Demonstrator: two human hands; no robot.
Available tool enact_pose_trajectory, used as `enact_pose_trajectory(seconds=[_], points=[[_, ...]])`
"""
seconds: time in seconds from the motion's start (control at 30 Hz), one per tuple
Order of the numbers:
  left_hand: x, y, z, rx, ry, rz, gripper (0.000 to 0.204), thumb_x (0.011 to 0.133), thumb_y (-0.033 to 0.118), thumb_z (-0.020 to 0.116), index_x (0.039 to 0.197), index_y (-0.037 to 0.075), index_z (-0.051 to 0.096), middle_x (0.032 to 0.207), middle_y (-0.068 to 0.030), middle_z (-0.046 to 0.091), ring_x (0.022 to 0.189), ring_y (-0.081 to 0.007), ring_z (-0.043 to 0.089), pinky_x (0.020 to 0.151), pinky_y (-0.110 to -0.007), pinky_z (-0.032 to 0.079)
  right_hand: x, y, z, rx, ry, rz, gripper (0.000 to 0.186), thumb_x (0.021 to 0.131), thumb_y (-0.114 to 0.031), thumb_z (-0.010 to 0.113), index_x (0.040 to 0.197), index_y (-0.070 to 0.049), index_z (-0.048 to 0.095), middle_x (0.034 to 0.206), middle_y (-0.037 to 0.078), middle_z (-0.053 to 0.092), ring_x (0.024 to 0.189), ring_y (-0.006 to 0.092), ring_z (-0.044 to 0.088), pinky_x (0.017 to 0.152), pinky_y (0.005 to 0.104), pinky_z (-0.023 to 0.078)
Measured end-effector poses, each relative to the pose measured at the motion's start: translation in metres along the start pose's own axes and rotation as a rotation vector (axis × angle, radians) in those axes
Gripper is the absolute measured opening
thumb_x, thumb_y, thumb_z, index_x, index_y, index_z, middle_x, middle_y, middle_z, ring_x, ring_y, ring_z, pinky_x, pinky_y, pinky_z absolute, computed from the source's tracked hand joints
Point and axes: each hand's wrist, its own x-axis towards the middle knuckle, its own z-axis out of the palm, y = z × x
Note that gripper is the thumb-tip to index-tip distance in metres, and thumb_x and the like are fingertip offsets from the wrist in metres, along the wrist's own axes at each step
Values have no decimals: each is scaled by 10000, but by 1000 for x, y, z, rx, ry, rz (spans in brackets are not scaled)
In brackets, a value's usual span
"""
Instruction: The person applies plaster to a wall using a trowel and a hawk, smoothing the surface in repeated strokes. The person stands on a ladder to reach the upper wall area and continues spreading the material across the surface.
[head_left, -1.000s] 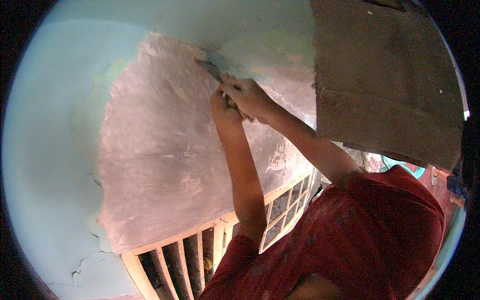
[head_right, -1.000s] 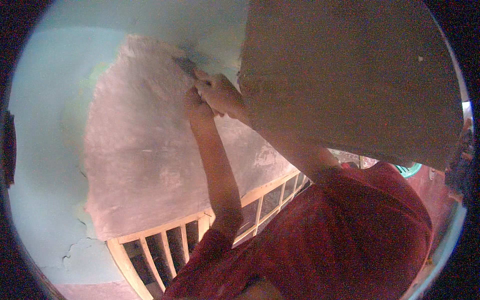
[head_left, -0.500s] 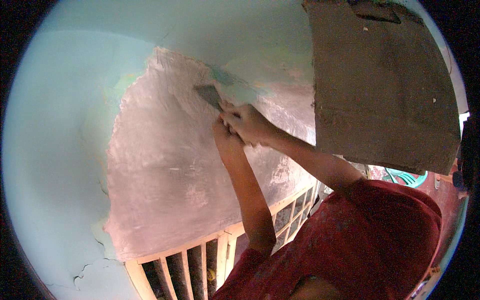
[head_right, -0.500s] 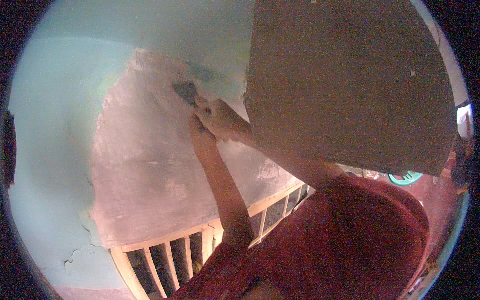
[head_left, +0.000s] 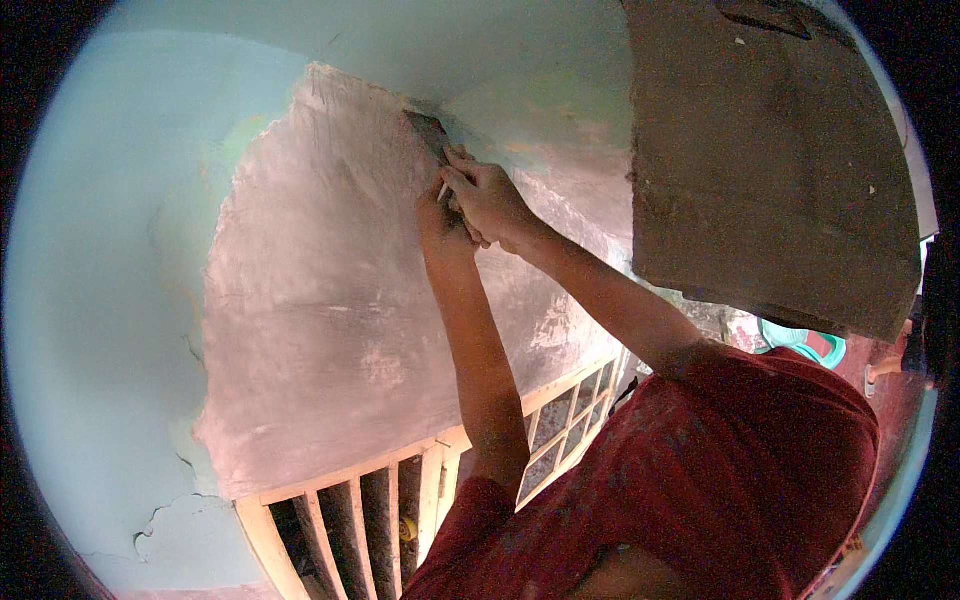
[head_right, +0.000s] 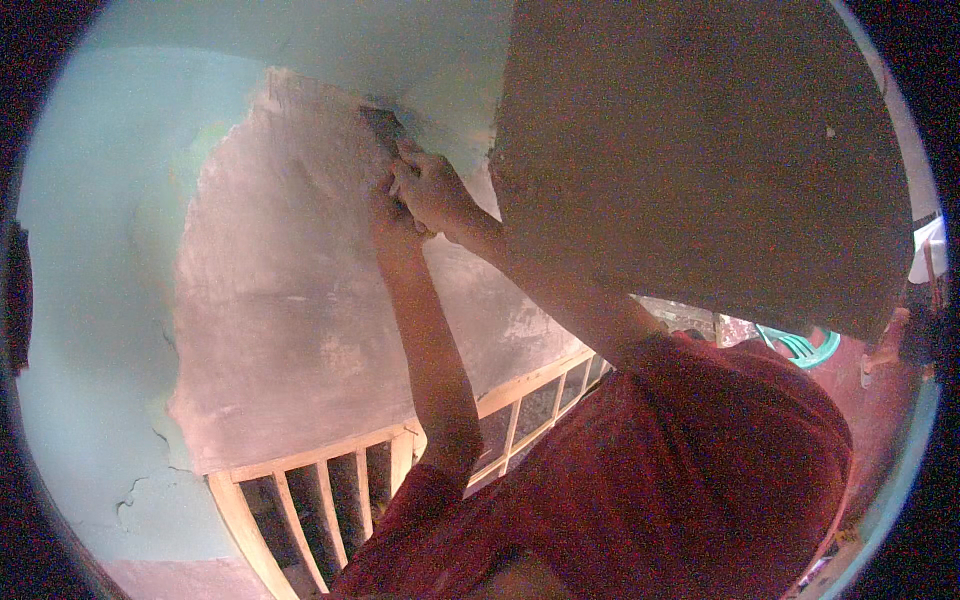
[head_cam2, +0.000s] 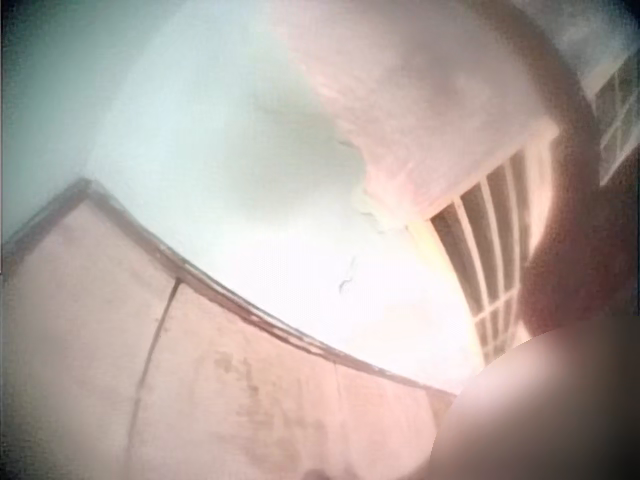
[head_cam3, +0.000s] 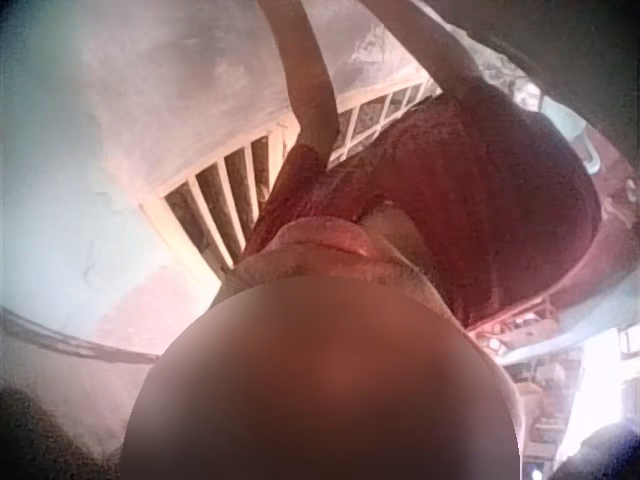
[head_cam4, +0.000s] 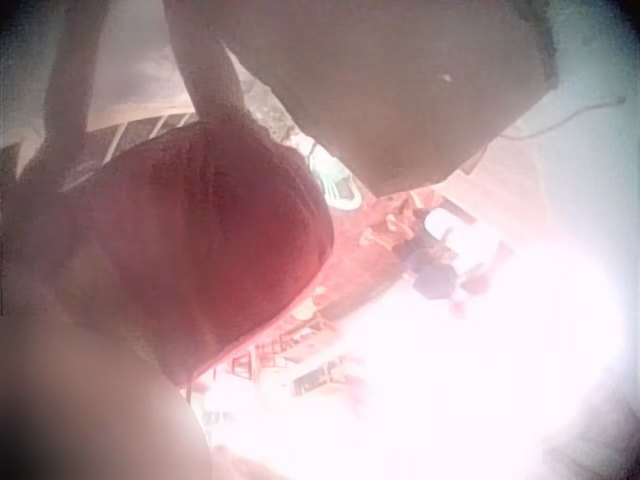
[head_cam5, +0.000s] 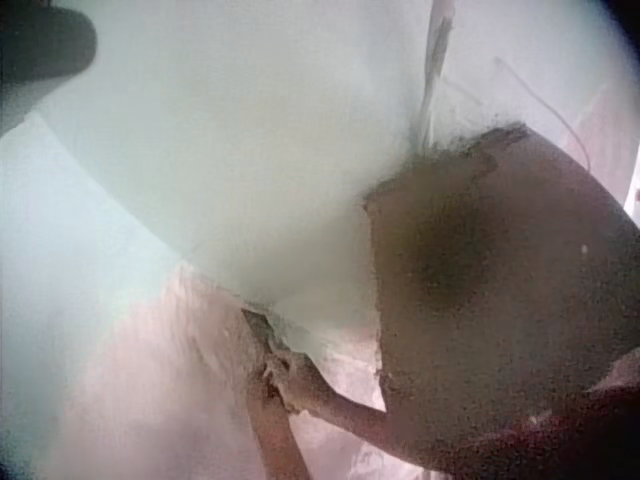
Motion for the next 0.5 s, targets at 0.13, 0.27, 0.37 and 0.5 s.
enact_pose_trajectory(seconds=[0.13,0.27,0.37,0.5], points=[[-32,-58,13,-983,109,-210,417,1007,362,465,1207,6,549,1055,-116,628,968,-245,611,857,-360,514,-49,27,-14,-225,-164,92,385,1001,-308,439,1187,-7,592,891,278,646,829,387,663,756,474,501],[-83,-115,-3,-1190,140,-303,464,1004,415,456,1248,26,519,1104,-133,619,1030,-248,597,931,-394,487,-103,22,-21,-319,-439,277,400,1018,-252,421,1368,-67,473,831,214,648,696,264,639,660,383,501],[-99,-122,11,-1202,62,-270,545,1008,440,434,1291,-24,481,1168,-182,599,1092,-274,581,955,-401,471,-118,45,-34,-314,-420,168,442,1011,-184,441,1443,-96,410,898,192,666,746,231,642,689,326,503],[-105,-79,24,-740,139,-127,605,1016,439,412,1310,-89,453,1196,-229,591,1088,-301,599,919,-383,494,-124,40,-26,-315,-289,-22,449,1006,-153,444,1450,-99,401,913,197,671,724,200,631,676,310,501]])
